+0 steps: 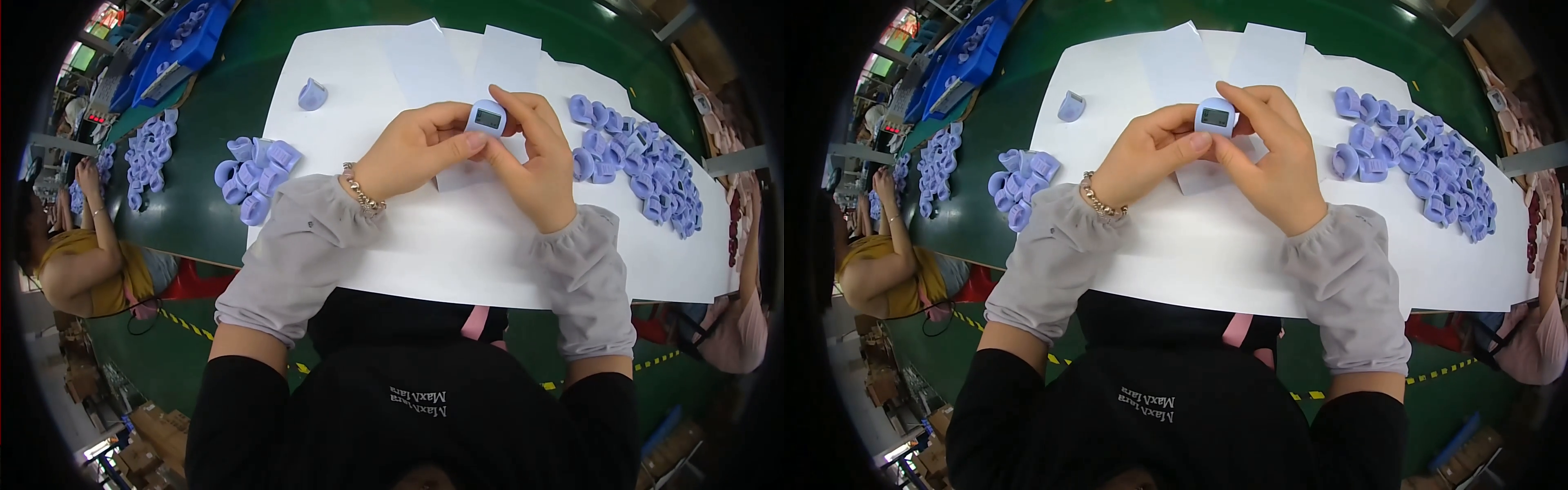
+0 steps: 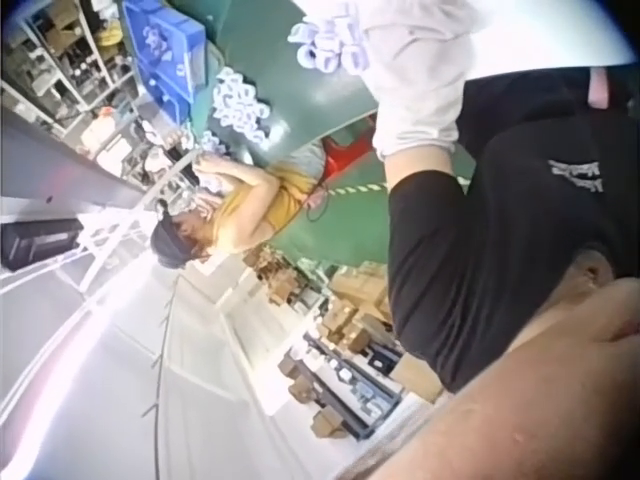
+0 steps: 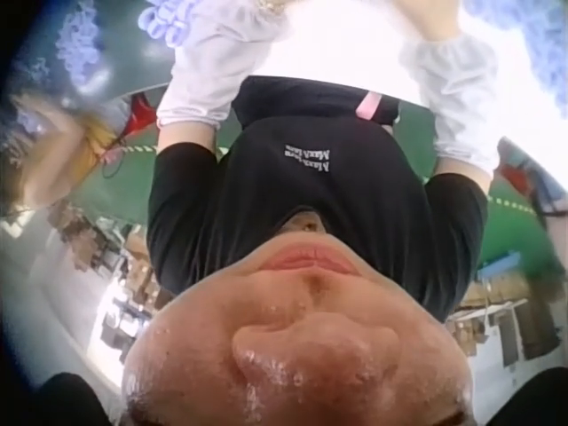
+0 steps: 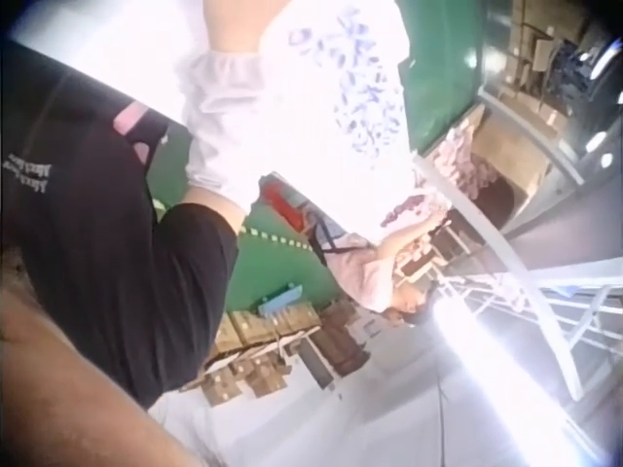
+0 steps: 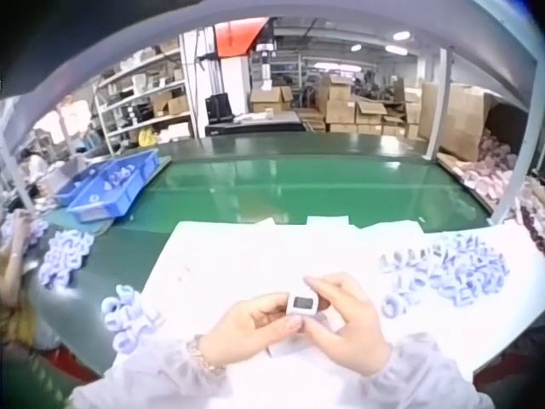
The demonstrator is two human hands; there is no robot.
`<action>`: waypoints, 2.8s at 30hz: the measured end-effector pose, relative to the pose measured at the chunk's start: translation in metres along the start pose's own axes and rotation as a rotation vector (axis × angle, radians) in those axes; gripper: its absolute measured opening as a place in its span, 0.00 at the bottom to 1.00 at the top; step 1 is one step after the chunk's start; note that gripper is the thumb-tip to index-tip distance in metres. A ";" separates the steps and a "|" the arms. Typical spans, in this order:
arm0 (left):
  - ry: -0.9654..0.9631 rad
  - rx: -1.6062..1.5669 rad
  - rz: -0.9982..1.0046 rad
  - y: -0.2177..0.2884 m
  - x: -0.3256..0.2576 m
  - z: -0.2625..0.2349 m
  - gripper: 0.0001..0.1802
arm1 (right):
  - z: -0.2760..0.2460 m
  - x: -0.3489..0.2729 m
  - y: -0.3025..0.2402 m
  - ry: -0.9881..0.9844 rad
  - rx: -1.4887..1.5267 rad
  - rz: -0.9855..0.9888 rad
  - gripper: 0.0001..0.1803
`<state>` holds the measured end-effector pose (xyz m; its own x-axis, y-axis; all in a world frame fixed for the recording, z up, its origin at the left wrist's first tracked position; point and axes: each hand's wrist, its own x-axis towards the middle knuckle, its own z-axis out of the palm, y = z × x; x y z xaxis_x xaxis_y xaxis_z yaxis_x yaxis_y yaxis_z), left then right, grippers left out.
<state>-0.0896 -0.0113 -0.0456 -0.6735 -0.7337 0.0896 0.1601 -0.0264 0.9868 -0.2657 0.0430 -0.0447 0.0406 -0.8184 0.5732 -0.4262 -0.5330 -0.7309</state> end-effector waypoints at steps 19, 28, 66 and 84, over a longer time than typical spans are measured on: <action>0.054 0.125 0.040 -0.010 0.003 -0.011 0.17 | -0.022 0.001 0.016 -0.488 -0.472 -0.145 0.23; 0.093 0.166 -0.054 -0.008 0.003 -0.013 0.18 | -0.017 0.005 0.018 -0.442 -0.338 -0.006 0.18; 0.238 0.022 0.073 -0.009 0.008 -0.007 0.21 | 0.002 0.003 -0.001 0.045 -0.669 -0.359 0.13; 0.009 0.255 0.046 -0.011 0.002 -0.005 0.17 | -0.013 0.002 -0.005 -0.025 0.264 0.194 0.04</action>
<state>-0.0895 -0.0160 -0.0564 -0.6630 -0.7363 0.1351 0.0025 0.1783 0.9840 -0.2748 0.0470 -0.0353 0.0049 -0.9134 0.4070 -0.1795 -0.4012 -0.8982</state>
